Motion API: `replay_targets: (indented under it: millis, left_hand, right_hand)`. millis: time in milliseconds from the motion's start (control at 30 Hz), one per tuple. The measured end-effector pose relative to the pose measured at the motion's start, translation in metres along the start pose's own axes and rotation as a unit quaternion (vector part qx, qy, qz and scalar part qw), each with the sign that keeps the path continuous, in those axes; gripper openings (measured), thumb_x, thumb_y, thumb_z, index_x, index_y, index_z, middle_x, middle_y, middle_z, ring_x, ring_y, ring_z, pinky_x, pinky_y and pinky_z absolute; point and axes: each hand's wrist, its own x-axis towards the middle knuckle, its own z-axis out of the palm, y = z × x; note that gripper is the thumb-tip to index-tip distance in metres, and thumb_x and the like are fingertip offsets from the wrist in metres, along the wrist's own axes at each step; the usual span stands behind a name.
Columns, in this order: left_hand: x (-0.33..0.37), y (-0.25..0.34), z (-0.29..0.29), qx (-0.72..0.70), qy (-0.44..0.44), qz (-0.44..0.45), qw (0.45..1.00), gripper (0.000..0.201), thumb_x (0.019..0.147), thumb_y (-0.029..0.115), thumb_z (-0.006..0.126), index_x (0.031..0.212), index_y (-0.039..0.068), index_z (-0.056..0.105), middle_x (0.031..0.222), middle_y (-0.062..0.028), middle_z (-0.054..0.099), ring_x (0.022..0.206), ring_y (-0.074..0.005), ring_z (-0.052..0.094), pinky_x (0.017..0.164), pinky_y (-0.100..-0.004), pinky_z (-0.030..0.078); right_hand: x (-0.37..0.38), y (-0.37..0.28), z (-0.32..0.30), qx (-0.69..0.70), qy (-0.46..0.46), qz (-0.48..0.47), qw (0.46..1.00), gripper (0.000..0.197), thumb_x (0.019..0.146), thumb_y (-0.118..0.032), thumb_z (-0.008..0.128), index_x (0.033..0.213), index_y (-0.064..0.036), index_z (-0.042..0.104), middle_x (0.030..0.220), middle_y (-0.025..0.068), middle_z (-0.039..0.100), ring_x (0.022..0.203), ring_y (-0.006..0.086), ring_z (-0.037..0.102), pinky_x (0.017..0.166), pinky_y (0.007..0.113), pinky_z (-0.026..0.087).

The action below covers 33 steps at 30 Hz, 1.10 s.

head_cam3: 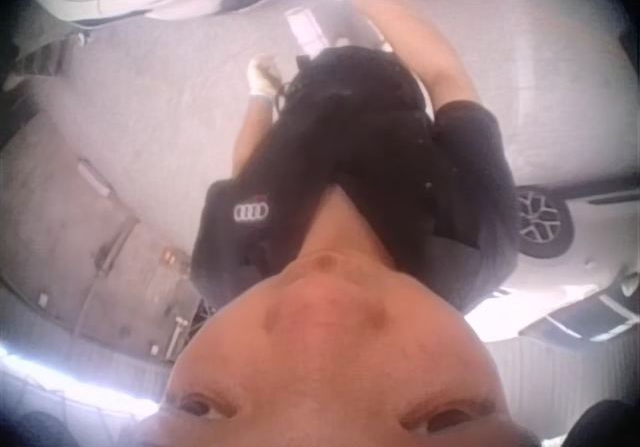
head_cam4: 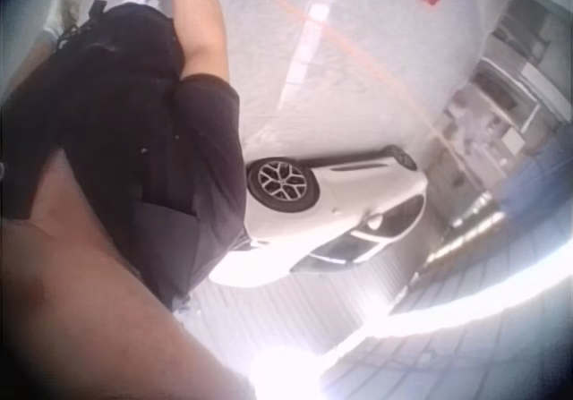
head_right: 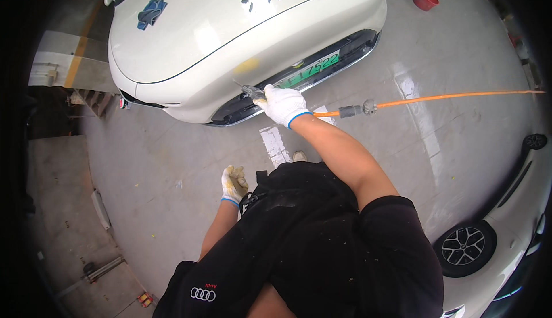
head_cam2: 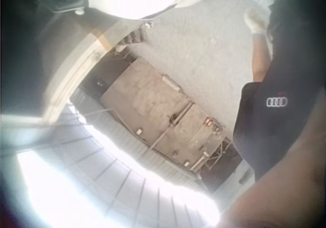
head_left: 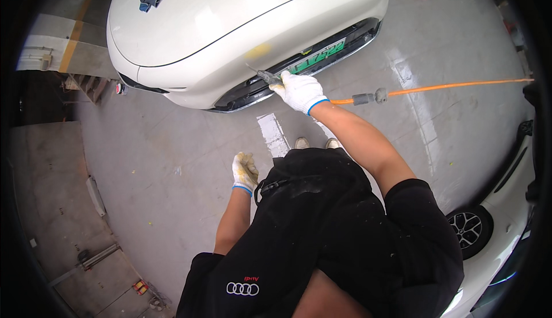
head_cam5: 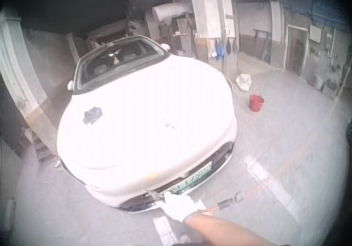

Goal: The person inspects a white car's front bumper, then uses a pneumatic tool to clean the area. They mix a yellow body filler in a can and apply it to the bumper with a spreader, smoothing the surface.

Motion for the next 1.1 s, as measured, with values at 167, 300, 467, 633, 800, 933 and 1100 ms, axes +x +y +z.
replay_targets:
  millis: [167,300,467,633,800,933,1100]
  left_hand:
    - [0.019,0.01,-0.009,-0.125,0.056,0.019,0.99,0.054,0.097,0.048,0.054,0.119,0.0,0.063,0.078,-0.0027,0.06,0.054,-0.0151,0.052,0.052,-0.0274,0.047]
    - [0.041,0.014,-0.023,-0.134,0.005,0.012,0.991,0.054,0.099,0.048,0.053,0.118,-0.001,0.063,0.078,-0.0058,0.062,0.057,-0.0178,0.056,0.055,-0.0294,0.052]
    - [0.045,0.016,-0.025,-0.118,-0.076,-0.01,0.99,0.053,0.099,0.048,0.056,0.117,-0.001,0.063,0.074,-0.0044,0.06,0.058,-0.0167,0.055,0.055,-0.0283,0.05]
    - [0.021,0.028,0.001,-0.108,-0.012,0.002,0.994,0.044,0.097,0.042,0.065,0.107,-0.001,0.065,0.072,-0.0026,0.057,0.062,-0.0157,0.053,0.055,-0.0263,0.048]
    - [0.011,0.046,0.014,-0.038,-0.078,-0.002,0.996,0.043,0.096,0.038,0.069,0.121,0.003,0.062,0.102,-0.0094,0.064,0.085,-0.0226,0.063,0.061,-0.0305,0.054]
    - [0.021,0.05,0.013,0.025,-0.075,0.028,0.996,0.043,0.096,0.035,0.071,0.123,0.003,0.061,0.112,-0.0118,0.066,0.097,-0.0261,0.066,0.063,-0.0316,0.056]
    - [0.026,0.054,0.021,0.049,-0.113,-0.031,0.992,0.054,0.095,0.037,0.071,0.133,0.003,0.053,0.119,-0.0207,0.068,0.078,-0.0275,0.069,0.063,-0.0341,0.06]
  right_hand:
    - [-0.004,0.009,0.014,-0.03,-0.06,0.003,0.998,0.052,0.1,-0.057,0.055,0.108,-0.0058,0.06,0.087,0.0202,0.073,0.086,0.0429,0.072,0.077,0.054,0.055]
    - [-0.01,0.035,0.026,-0.023,-0.028,0.085,0.996,0.052,0.101,-0.056,0.054,0.109,-0.0052,0.06,0.09,0.0212,0.074,0.087,0.0435,0.071,0.078,0.055,0.055]
    - [-0.015,0.058,0.038,-0.044,0.001,0.114,0.993,0.051,0.101,-0.058,0.054,0.105,-0.0068,0.058,0.087,0.0195,0.074,0.082,0.0429,0.071,0.073,0.055,0.054]
    - [-0.017,0.065,0.044,-0.05,0.01,0.098,0.994,0.051,0.101,-0.057,0.054,0.103,-0.0063,0.058,0.084,0.0198,0.073,0.08,0.0435,0.07,0.072,0.055,0.054]
    - [-0.014,0.061,0.046,-0.044,-0.024,0.102,0.993,0.051,0.101,-0.058,0.053,0.103,-0.0064,0.057,0.084,0.0198,0.073,0.08,0.0436,0.07,0.072,0.055,0.054]
    - [-0.008,0.059,0.039,-0.016,-0.031,0.128,0.991,0.053,0.1,-0.057,0.054,0.112,-0.0055,0.06,0.098,0.0226,0.074,0.089,0.0461,0.071,0.08,0.056,0.054]
    - [-0.004,0.062,0.021,-0.014,0.067,0.108,0.992,0.05,0.1,-0.057,0.056,0.11,-0.0077,0.06,0.094,0.0221,0.073,0.085,0.0455,0.071,0.075,0.056,0.055]
